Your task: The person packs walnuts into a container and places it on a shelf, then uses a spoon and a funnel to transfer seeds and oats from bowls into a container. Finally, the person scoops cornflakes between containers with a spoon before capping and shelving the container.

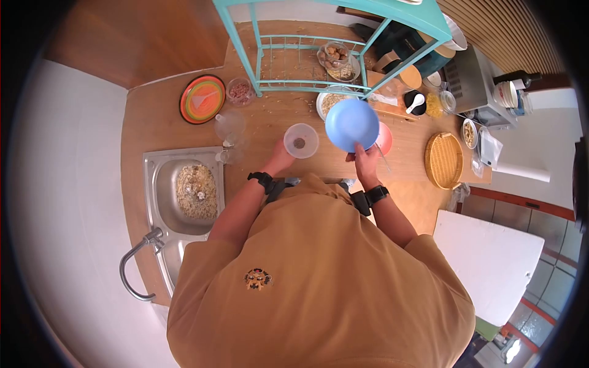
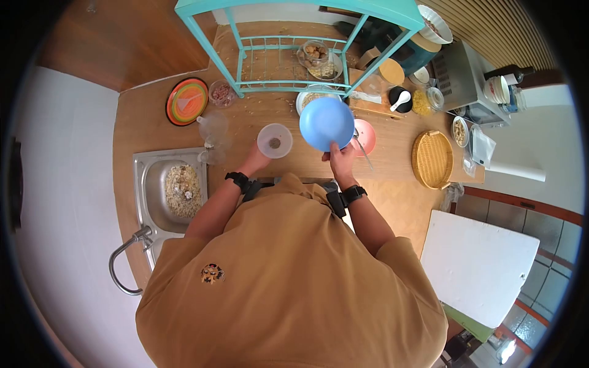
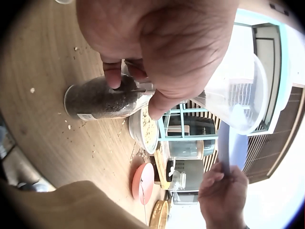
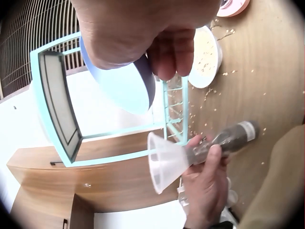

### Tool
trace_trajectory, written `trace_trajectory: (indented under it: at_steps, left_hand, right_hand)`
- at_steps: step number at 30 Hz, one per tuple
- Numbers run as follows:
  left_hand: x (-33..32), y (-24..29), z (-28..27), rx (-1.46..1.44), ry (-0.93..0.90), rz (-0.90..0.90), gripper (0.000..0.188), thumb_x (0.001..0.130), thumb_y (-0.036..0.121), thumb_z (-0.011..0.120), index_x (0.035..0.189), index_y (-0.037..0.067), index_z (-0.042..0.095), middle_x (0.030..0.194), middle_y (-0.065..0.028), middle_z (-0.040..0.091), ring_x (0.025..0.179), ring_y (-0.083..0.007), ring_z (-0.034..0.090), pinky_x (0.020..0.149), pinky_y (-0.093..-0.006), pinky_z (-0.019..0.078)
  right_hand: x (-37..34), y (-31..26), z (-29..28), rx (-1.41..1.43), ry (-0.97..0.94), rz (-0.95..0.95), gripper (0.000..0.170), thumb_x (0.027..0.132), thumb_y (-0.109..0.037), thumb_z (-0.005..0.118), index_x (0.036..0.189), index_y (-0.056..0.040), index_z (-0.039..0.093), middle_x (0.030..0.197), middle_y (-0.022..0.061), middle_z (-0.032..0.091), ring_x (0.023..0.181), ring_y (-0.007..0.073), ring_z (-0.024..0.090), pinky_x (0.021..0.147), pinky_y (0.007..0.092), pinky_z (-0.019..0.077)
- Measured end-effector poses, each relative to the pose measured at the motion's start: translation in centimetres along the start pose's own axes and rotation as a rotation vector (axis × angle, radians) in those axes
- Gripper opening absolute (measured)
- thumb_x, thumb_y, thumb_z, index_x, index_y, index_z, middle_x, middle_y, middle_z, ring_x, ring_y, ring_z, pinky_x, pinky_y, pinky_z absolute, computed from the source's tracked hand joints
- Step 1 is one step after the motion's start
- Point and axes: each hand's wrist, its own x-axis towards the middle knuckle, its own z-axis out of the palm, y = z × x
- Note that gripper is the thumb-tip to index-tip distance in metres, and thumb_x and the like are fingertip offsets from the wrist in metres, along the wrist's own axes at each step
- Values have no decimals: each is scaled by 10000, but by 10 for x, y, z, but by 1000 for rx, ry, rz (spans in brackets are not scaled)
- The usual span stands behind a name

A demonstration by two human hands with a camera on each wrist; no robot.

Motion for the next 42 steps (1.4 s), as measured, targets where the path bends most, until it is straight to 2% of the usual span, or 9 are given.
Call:
trace_trajectory:
  at_steps: [6,10,14,16,23,25,28,30,42]
  left_hand:
    - [0,-23,7,64,-5,16,299,798,88,634,1092,44,607,1037,-137,654,973,-226,625,816,-341,491]
    - [1,-19,1,99,-37,-34,300,800,87,630,1098,54,612,1041,-136,657,971,-237,630,813,-344,491]
    - [0,-11,-2,171,-18,39,295,804,77,622,1098,54,614,1062,-146,651,979,-255,630,815,-350,493]
    - [2,-4,0,68,-9,52,294,804,67,616,1097,51,613,1069,-157,646,990,-271,627,820,-356,493]
    - [1,-32,4,177,-8,54,288,809,54,605,1096,59,615,1066,-136,646,1004,-268,616,851,-353,486]
    - [3,-42,8,127,-36,56,299,810,52,602,1108,60,606,1090,-131,635,1023,-261,604,866,-353,479]
    - [4,-35,8,56,-68,-48,323,814,46,594,1137,54,583,1141,-120,605,1067,-245,571,903,-357,460]
    - [4,-23,2,161,-77,162,331,818,51,589,1150,53,579,1142,-123,607,1070,-249,571,901,-354,460]
    - [5,14,-4,77,-64,-103,309,770,65,653,1077,52,620,1055,-128,642,969,-246,624,807,-337,492]
  right_hand:
    - [-12,63,-44,-91,-91,756,240,859,-169,542,810,61,590,677,122,621,482,175,584,442,290,523]
    - [-4,106,-50,-50,-140,832,311,860,-248,574,853,63,585,694,117,622,528,172,596,442,280,526]
    - [-3,69,-35,-323,-19,910,342,883,-273,561,848,64,606,670,132,624,527,211,599,465,341,514]
    - [-5,77,-44,-1659,-422,-231,398,898,-337,546,897,55,610,665,152,625,541,223,613,494,383,504]
    - [5,-24,26,-541,-400,129,434,893,-405,542,903,16,646,688,139,641,566,229,627,561,356,486]
    - [9,-31,43,-721,-531,-131,402,877,-369,544,836,17,649,688,184,635,598,323,620,582,392,485]
    - [9,-42,60,-761,-599,-35,364,848,-316,546,752,24,633,690,229,604,640,394,589,604,421,476]
    - [7,-29,67,-632,-550,-142,318,829,-247,538,698,34,606,660,248,571,609,397,566,573,421,465]
    - [3,-35,64,-635,-423,-124,303,853,-196,529,669,37,590,540,172,525,477,223,537,495,360,430]
